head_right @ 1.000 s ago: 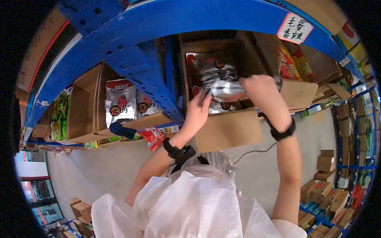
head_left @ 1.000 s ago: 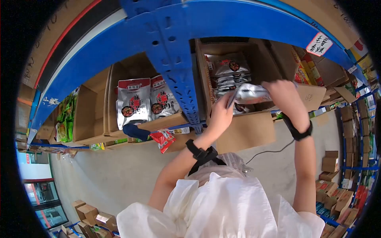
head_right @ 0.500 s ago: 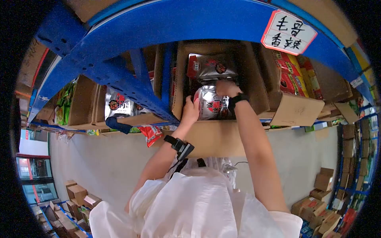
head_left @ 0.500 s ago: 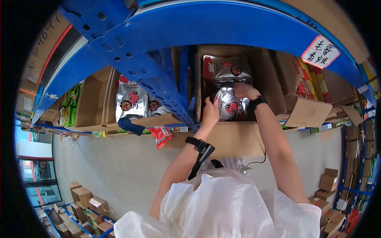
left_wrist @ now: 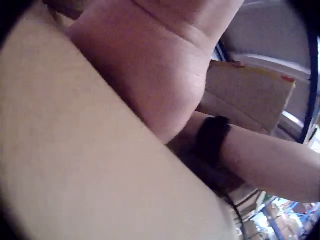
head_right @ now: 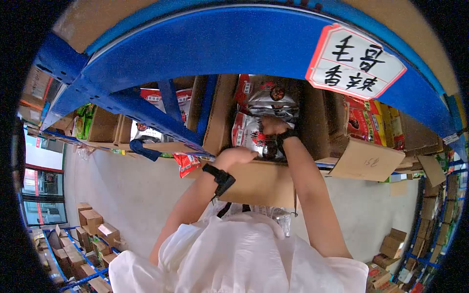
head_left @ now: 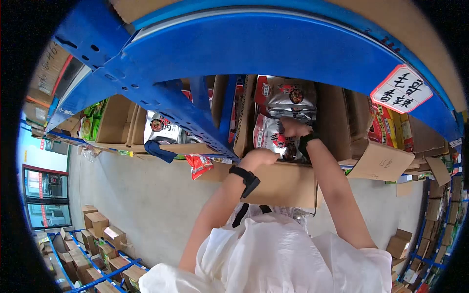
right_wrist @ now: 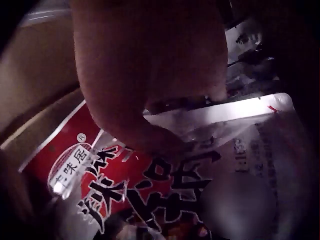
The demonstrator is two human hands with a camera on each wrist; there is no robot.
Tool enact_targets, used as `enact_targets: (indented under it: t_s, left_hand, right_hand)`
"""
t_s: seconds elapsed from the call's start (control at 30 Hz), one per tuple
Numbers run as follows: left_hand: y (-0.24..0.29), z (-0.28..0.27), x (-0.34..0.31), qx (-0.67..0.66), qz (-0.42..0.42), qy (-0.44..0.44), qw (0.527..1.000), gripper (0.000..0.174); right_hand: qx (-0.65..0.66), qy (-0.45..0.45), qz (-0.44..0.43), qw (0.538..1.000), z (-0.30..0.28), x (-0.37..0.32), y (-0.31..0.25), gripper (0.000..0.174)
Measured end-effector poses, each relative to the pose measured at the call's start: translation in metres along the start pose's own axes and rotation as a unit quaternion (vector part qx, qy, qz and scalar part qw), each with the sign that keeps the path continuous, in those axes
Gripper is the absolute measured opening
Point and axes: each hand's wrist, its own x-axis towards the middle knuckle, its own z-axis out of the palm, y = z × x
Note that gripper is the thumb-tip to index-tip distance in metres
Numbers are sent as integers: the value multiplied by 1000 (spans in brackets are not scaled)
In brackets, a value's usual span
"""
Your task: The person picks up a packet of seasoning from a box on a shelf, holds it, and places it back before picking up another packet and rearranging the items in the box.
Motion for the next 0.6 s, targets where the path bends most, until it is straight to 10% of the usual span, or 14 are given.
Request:
enact_targets:
  t_s: [0.2, 0.4, 0.6]
  left_hand:
    - [-25, 5, 16, -193, -179, -3, 965, 48]
    - [-54, 32, 92, 107, 29, 20, 994, 31]
    - [12, -25, 15, 262, 6, 146, 954, 25]
  right_hand:
    - [-70, 32, 17, 997, -24, -38, -24, 64]
    - [-165, 40, 92, 981, -27, -62, -58, 38]
    - [-174, 72, 73, 979, 6, -61, -38, 28]
